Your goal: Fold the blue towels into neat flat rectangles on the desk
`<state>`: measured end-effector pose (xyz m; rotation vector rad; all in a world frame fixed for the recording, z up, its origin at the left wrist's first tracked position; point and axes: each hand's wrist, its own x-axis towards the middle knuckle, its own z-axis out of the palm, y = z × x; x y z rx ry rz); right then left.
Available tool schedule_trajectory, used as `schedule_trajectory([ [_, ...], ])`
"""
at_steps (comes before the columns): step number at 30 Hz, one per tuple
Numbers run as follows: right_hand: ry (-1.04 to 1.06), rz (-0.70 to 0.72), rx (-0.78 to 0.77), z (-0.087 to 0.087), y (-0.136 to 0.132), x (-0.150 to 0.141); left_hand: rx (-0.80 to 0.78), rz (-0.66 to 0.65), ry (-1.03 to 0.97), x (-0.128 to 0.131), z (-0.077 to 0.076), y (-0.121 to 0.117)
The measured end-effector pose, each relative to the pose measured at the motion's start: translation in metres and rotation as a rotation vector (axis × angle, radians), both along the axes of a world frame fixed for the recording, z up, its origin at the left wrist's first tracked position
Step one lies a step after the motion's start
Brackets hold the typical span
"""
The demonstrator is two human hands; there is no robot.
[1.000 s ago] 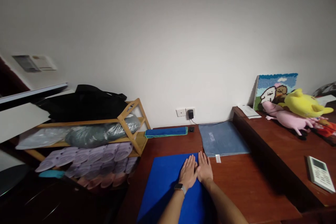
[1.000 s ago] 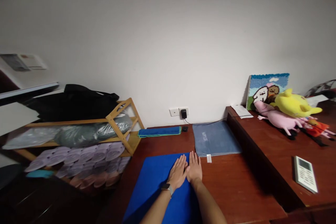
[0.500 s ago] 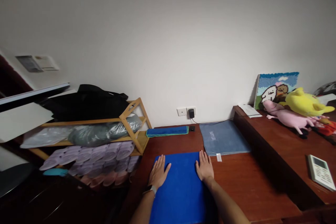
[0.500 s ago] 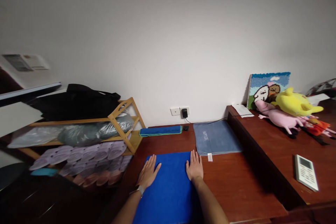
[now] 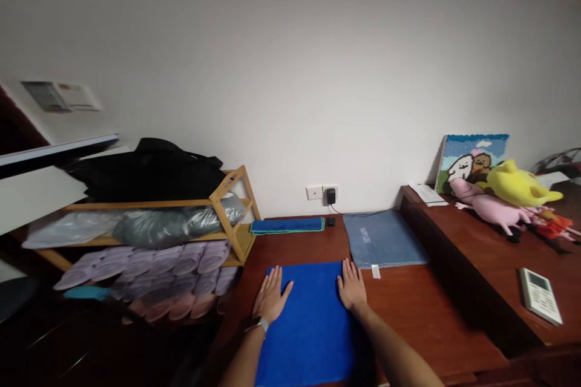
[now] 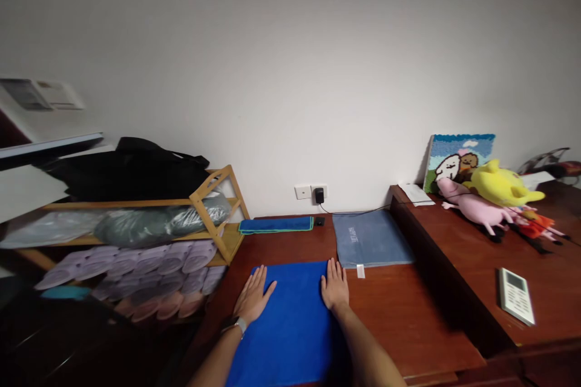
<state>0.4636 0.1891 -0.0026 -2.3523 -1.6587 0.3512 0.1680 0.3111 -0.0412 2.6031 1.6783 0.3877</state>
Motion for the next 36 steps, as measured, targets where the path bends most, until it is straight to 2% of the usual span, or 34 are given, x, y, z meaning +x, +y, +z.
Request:
schedule_trajectory([
  [4,0.034,-0.022,-0.014,0.002,-0.014,-0.005,0.006,0.005,0.004,0.003,0.002,-0.001],
  [10,0.020,0.020,-0.030,-0.004,-0.029,-0.010,-0.001,0.005,0.024,0.002,0.004,-0.001],
  [14,0.014,0.014,0.007,-0.006,-0.029,-0.011,-0.019,0.008,0.032,0.005,0.015,-0.003],
  [16,0.022,0.016,0.018,-0.006,-0.029,-0.012,-0.003,-0.012,0.024,0.025,0.024,-0.014],
  [19,0.021,0.021,0.006,-0.007,-0.029,-0.011,0.041,-0.160,-0.019,0.084,0.030,-0.047],
  [21,0.005,0.040,-0.004,-0.010,-0.029,-0.008,0.043,-0.364,-0.049,0.128,0.027,-0.073],
  [22,-0.004,0.057,-0.003,-0.013,-0.029,-0.007,0.032,-0.419,-0.061,0.146,0.023,-0.084],
  [25,-0.022,0.102,0.007,-0.018,-0.029,-0.005,-0.028,-0.429,-0.067,0.176,0.011,-0.104],
  [27,-0.020,0.087,0.003,-0.018,-0.029,-0.006,-0.055,-0.395,-0.050,0.174,0.006,-0.105],
  [30,-0.013,0.049,-0.003,-0.013,-0.029,-0.009,-0.063,-0.382,-0.008,0.149,0.004,-0.097],
  [33,0.002,0.033,0.008,-0.008,-0.030,-0.011,-0.065,-0.319,0.022,0.107,0.005,-0.082],
  [36,0.020,0.022,0.016,-0.007,-0.031,-0.010,-0.046,-0.195,0.038,0.054,0.006,-0.064],
])
